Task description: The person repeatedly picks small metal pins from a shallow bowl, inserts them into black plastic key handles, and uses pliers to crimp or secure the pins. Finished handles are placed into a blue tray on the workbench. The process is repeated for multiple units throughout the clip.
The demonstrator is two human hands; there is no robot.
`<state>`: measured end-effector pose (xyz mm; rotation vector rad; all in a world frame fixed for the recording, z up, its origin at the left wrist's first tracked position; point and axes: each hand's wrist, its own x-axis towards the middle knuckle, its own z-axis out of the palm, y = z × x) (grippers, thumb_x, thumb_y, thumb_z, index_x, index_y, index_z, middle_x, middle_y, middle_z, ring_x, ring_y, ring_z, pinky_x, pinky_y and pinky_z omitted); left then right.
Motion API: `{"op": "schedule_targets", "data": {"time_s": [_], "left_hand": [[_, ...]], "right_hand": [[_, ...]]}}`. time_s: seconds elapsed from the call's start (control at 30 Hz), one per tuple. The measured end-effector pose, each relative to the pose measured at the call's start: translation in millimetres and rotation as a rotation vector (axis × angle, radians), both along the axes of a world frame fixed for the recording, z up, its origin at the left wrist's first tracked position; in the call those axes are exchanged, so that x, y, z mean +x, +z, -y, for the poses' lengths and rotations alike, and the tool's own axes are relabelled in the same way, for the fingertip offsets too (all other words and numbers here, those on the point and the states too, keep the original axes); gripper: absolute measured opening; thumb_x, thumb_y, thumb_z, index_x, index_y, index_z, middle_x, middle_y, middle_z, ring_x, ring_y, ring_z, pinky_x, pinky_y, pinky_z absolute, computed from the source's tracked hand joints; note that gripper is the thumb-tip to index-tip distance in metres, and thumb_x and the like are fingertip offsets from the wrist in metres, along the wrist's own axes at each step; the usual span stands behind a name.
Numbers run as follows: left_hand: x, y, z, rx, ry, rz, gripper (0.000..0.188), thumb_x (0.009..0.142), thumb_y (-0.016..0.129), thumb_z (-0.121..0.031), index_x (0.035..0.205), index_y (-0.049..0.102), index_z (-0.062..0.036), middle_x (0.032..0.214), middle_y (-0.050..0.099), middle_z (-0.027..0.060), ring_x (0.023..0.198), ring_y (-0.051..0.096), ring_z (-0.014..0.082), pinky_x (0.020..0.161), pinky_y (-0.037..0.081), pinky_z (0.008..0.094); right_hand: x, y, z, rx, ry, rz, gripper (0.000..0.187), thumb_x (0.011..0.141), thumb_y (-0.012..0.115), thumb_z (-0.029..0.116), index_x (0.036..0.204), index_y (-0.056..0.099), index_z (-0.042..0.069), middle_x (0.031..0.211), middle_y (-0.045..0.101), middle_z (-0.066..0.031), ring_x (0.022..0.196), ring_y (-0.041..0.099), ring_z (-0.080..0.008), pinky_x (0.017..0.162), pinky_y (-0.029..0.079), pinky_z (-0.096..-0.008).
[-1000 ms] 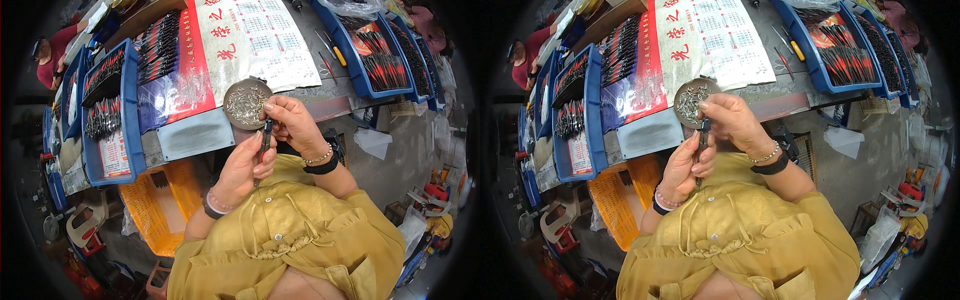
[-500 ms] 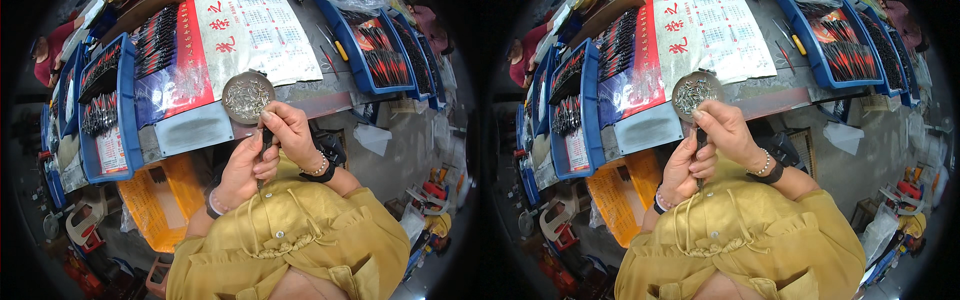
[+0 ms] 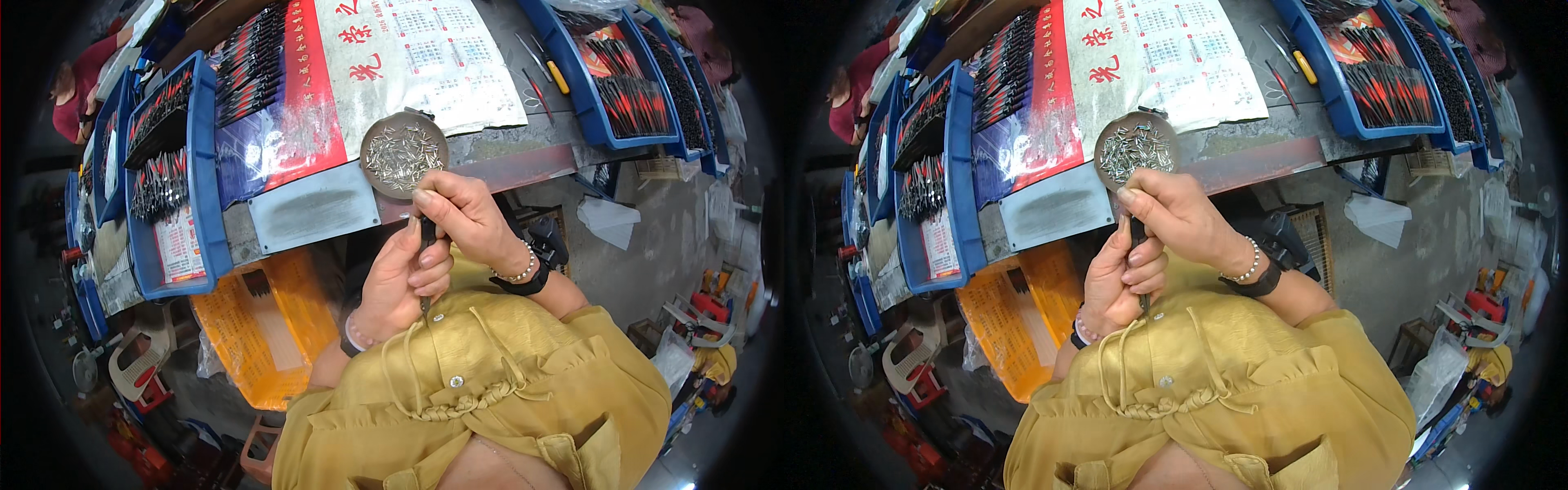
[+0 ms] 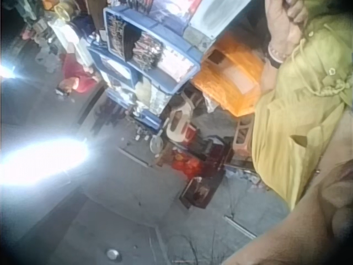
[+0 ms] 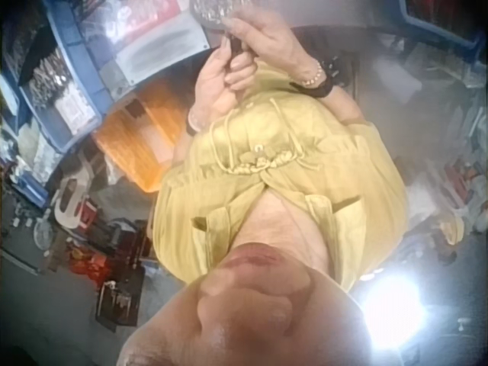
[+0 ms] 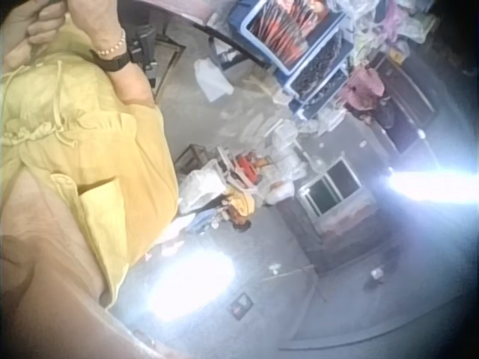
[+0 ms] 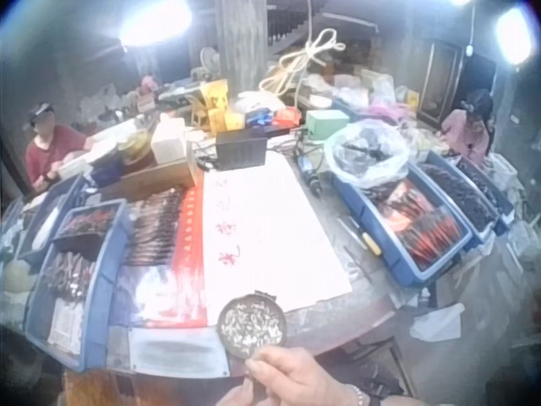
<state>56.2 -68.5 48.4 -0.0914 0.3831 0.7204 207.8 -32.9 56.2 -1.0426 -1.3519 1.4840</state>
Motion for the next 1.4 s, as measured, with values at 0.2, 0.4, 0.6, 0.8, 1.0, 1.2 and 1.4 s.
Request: {"op": "schedule_targets", "data": {"time_s": [0.2,0.4,0.6,0.8,1.0,1.2,1.4], "left_hand": [[0,-5,-7,-0.038,-0.002,0.062,0.028,0.099,0.046,-0.03,0.11,0.047,-0.0049,0.072,0.041,-0.0017,0.05,0.034,0.0032,0.044,0.029,0.017],[5,-11,-9,-0.101,0.03,0.15,0.027,0.101,0.042,-0.029,0.11,0.047,-0.0037,0.074,0.042,-0.0006,0.051,0.035,0.0054,0.046,0.031,0.0186],[8,-18,-7,-0.104,0.038,0.247,0.027,0.101,0.042,-0.033,0.105,0.047,-0.007,0.078,0.046,-0.0008,0.056,0.039,0.0064,0.052,0.032,0.02],[8,-19,-7,-0.06,0.052,0.22,0.027,0.1,0.044,-0.033,0.105,0.048,-0.007,0.077,0.047,-0.0003,0.055,0.038,0.0071,0.051,0.031,0.0205],[1,-18,-11,-0.027,0.054,0.17,0.027,0.1,0.044,-0.032,0.105,0.05,-0.0064,0.075,0.046,-0.0004,0.054,0.037,0.0072,0.05,0.03,0.0209],[-20,-19,-17,-0.035,0.148,0.129,0.026,0.099,0.046,-0.03,0.105,0.051,-0.0048,0.073,0.043,-0.0008,0.052,0.034,0.0062,0.048,0.028,0.0204],[-31,-19,-17,-0.008,0.175,0.137,0.028,0.1,0.045,-0.03,0.105,0.053,-0.0041,0.072,0.044,-0.0003,0.052,0.034,0.0073,0.048,0.028,0.0207]], "right_hand": [[-4,-7,0,-0.099,-0.109,-0.073,0.023,0.096,0.054,0.022,0.086,0.059,0.002,0.07,0.053,0.0055,0.059,0.044,0.0001,0.051,0.039,-0.0176],[-7,-11,-2,-0.211,-0.17,-0.161,0.02,0.096,0.054,0.02,0.085,0.062,0.005,0.074,0.058,0.0055,0.058,0.042,0.0015,0.052,0.036,-0.0139],[-8,-11,-2,-0.233,-0.167,-0.15,0.018,0.095,0.054,0.018,0.086,0.062,0.004,0.075,0.059,0.005,0.059,0.043,0.0014,0.053,0.037,-0.0141],[-3,-11,-11,-0.268,-0.077,-0.14,0.018,0.095,0.055,0.019,0.088,0.063,0.004,0.075,0.061,0.0041,0.059,0.045,0.0015,0.052,0.037,-0.0139],[2,-11,-22,-0.304,-0.019,-0.135,0.023,0.096,0.054,0.023,0.091,0.064,0.003,0.07,0.057,0.0046,0.058,0.048,0.0008,0.051,0.039,-0.0147],[15,-25,-47,0.203,-0.131,0.535,0.018,0.087,0.06,0.019,0.094,0.063,0.003,0.072,0.059,-0.0113,0.065,0.058,-0.0246,0.06,0.046,-0.0362],[6,-35,-47,0.438,-0.045,0.984,0.024,0.079,0.065,0.014,0.1,0.059,0.003,0.088,0.056,-0.0142,0.085,0.057,-0.0361,0.072,0.046,-0.0433]]}}
